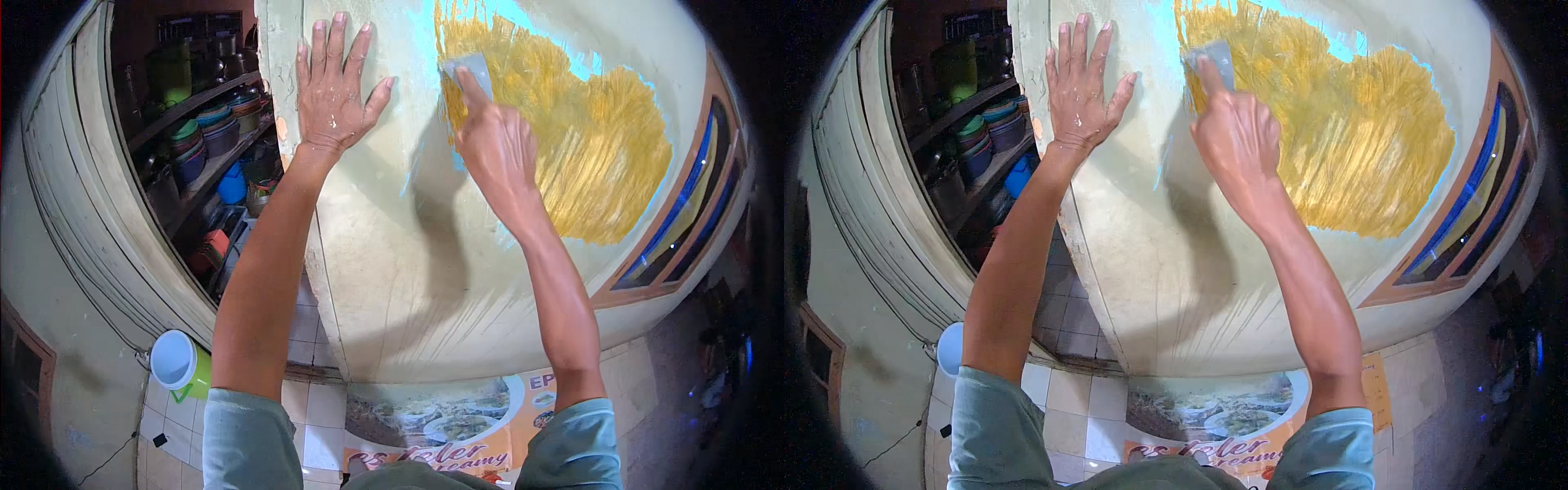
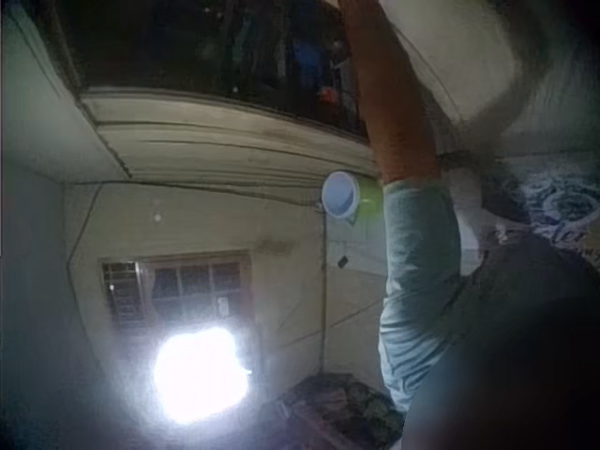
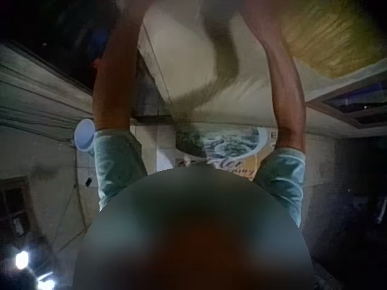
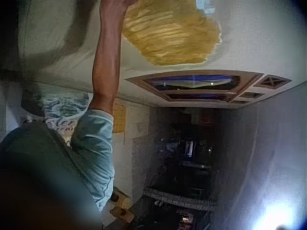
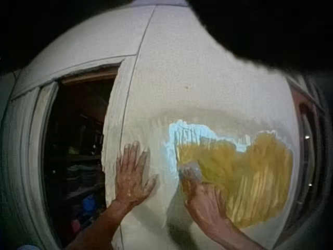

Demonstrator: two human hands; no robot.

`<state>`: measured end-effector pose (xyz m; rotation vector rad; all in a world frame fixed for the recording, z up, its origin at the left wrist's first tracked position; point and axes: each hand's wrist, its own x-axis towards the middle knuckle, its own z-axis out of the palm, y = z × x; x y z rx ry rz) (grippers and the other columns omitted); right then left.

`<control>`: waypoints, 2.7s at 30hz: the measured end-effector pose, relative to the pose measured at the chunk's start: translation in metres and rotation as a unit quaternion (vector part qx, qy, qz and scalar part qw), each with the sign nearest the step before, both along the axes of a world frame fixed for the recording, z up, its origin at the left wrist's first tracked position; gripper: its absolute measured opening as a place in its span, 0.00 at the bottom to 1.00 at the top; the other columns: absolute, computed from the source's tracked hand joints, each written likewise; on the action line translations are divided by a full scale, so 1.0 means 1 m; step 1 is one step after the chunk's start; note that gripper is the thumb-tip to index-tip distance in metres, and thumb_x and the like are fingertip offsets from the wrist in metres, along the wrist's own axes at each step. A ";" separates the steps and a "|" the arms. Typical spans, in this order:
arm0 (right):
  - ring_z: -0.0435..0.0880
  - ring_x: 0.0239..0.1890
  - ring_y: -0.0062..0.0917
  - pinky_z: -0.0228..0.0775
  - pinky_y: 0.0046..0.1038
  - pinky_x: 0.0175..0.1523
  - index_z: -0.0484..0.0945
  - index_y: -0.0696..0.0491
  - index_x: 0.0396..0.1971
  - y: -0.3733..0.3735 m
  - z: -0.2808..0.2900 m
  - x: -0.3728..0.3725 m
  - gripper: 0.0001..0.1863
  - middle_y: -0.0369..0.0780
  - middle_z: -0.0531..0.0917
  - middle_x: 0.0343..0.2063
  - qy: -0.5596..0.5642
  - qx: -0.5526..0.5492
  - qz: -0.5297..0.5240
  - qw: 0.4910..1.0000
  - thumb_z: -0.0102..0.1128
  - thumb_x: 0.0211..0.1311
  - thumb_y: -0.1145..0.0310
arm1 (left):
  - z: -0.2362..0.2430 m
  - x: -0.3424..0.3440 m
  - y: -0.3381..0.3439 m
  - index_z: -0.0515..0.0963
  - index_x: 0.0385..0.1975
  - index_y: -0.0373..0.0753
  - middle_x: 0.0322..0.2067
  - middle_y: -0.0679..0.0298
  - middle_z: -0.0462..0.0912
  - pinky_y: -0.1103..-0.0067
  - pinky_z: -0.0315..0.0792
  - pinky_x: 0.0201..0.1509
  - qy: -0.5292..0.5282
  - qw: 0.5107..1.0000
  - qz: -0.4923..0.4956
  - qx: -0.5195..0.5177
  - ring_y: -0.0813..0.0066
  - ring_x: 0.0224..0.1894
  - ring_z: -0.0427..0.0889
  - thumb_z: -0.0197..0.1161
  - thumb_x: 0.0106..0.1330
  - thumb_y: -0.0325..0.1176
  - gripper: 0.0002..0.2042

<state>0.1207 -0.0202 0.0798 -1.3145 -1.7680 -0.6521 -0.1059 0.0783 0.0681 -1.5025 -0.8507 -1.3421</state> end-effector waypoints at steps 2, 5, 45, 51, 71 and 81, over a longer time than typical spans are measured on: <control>0.89 0.34 0.54 0.79 0.52 0.38 0.76 0.47 0.70 0.010 -0.024 0.013 0.37 0.56 0.87 0.30 -0.005 0.013 -0.010 1.000 0.64 0.56 0.75 | 0.000 0.003 0.001 0.61 0.80 0.50 0.82 0.54 0.52 0.46 0.47 0.81 0.001 1.000 -0.006 0.000 0.46 0.83 0.50 0.61 0.73 0.55 0.38; 0.89 0.32 0.52 0.78 0.52 0.36 0.73 0.44 0.72 0.009 -0.052 0.020 0.41 0.53 0.86 0.27 0.031 0.013 0.019 0.999 0.69 0.52 0.76 | 0.000 0.003 0.001 0.62 0.79 0.49 0.82 0.54 0.53 0.46 0.47 0.81 0.002 1.000 0.000 0.008 0.45 0.83 0.50 0.61 0.72 0.56 0.38; 0.87 0.35 0.55 0.78 0.53 0.39 0.77 0.45 0.68 0.007 0.009 -0.030 0.37 0.56 0.86 0.32 0.084 0.059 0.027 0.994 0.65 0.54 0.79 | 0.001 0.006 -0.003 0.61 0.80 0.49 0.82 0.54 0.52 0.46 0.46 0.81 -0.002 1.000 -0.009 -0.011 0.46 0.83 0.48 0.61 0.72 0.55 0.39; 0.85 0.24 0.48 0.76 0.47 0.31 0.73 0.46 0.73 0.012 -0.126 0.014 0.43 0.53 0.84 0.23 0.055 0.033 -0.008 0.998 0.67 0.51 0.80 | 0.001 0.006 -0.003 0.61 0.80 0.49 0.82 0.53 0.52 0.46 0.45 0.82 -0.001 1.000 -0.014 -0.004 0.46 0.83 0.48 0.61 0.72 0.55 0.38; 0.87 0.28 0.50 0.76 0.48 0.36 0.78 0.46 0.69 0.007 -0.091 -0.010 0.34 0.56 0.85 0.28 0.143 0.045 0.050 0.987 0.62 0.60 0.82 | 0.001 0.007 -0.007 0.61 0.80 0.48 0.82 0.53 0.52 0.47 0.44 0.82 -0.009 1.000 -0.016 -0.022 0.46 0.83 0.48 0.62 0.70 0.53 0.39; 0.88 0.34 0.55 0.79 0.53 0.39 0.79 0.48 0.66 0.022 0.028 -0.040 0.34 0.56 0.87 0.30 0.083 0.120 0.022 0.989 0.64 0.55 0.78 | 0.001 0.007 -0.005 0.61 0.80 0.48 0.82 0.53 0.51 0.46 0.44 0.82 -0.004 0.999 -0.027 -0.025 0.45 0.84 0.47 0.60 0.72 0.54 0.38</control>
